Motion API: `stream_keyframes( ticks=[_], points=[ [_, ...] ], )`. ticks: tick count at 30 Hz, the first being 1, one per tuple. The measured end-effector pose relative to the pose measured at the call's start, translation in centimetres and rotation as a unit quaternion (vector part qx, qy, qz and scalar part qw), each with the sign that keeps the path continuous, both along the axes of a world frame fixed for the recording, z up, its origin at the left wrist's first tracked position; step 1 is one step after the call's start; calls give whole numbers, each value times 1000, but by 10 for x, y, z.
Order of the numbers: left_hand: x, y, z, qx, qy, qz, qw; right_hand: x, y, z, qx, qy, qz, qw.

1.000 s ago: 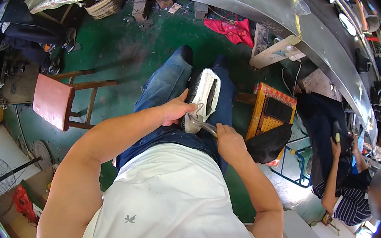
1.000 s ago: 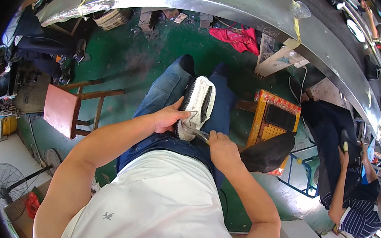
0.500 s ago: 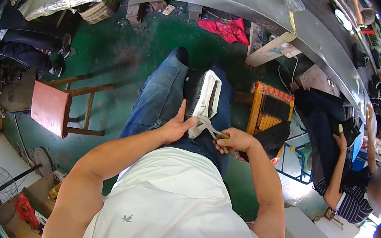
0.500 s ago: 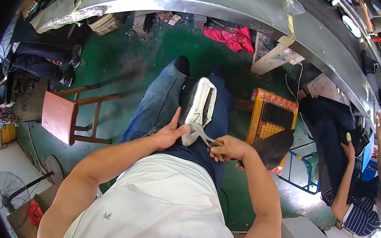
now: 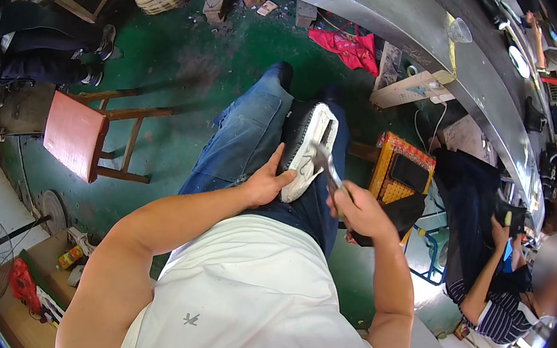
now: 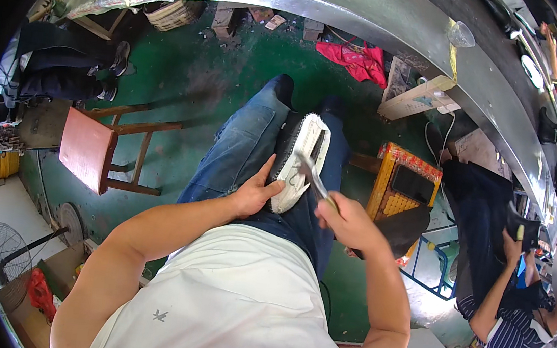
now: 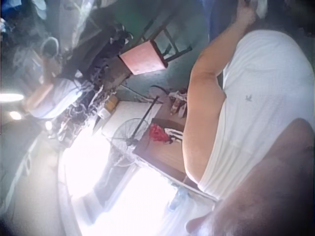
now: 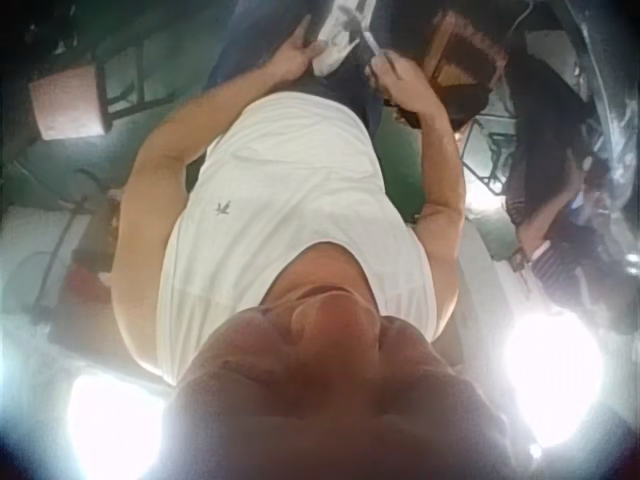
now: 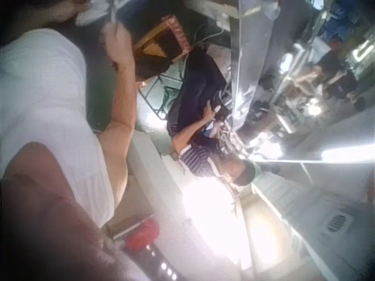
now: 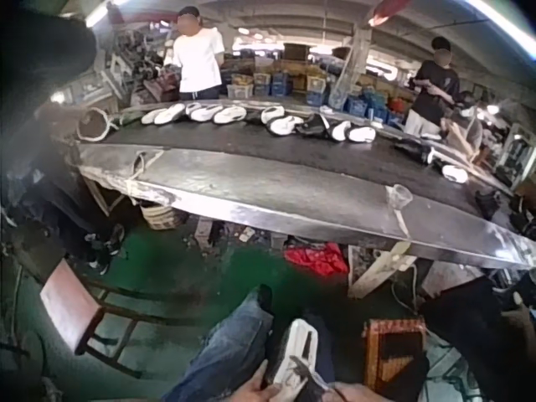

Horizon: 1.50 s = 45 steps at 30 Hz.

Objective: Use pliers and hammer to last and pull shoe uppers over shoe lasts on a production line.

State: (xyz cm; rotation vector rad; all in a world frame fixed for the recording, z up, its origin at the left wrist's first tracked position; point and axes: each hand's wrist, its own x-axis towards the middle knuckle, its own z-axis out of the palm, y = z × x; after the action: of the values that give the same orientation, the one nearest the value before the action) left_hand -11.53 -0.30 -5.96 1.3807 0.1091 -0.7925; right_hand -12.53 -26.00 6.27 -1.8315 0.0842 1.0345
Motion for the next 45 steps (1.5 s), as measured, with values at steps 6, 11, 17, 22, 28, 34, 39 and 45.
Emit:
stream_keyframes(
  ticks=[6, 11, 17, 22, 28, 34, 39, 45],
  points=[
    [-3, 8, 1, 51, -8, -65, 997, -6, 37, -28, -131, -142, 92, 977],
    [6, 15, 10, 96, -28, -84, 992, -18, 45, -34, -193, -277, 150, 929],
    [26, 7, 43, 183, -148, -150, 960, -23, 12, -20, -132, -192, -18, 972],
    [54, 36, 57, 230, -288, -139, 919, -58, -11, -94, 52, -83, -239, 966],
    [116, 46, 148, 182, -376, -14, 909, -66, -11, -72, 93, -1, -337, 937],
    [139, 15, 160, 14, -338, -15, 941, -66, -12, -75, 104, 11, -347, 932],
    [151, -6, 139, 51, -279, -92, 955, -71, -12, -69, 66, -6, -334, 940],
    [141, -59, 55, -83, 112, -103, 985, -73, -24, -55, 93, -105, -295, 945]
  ],
)
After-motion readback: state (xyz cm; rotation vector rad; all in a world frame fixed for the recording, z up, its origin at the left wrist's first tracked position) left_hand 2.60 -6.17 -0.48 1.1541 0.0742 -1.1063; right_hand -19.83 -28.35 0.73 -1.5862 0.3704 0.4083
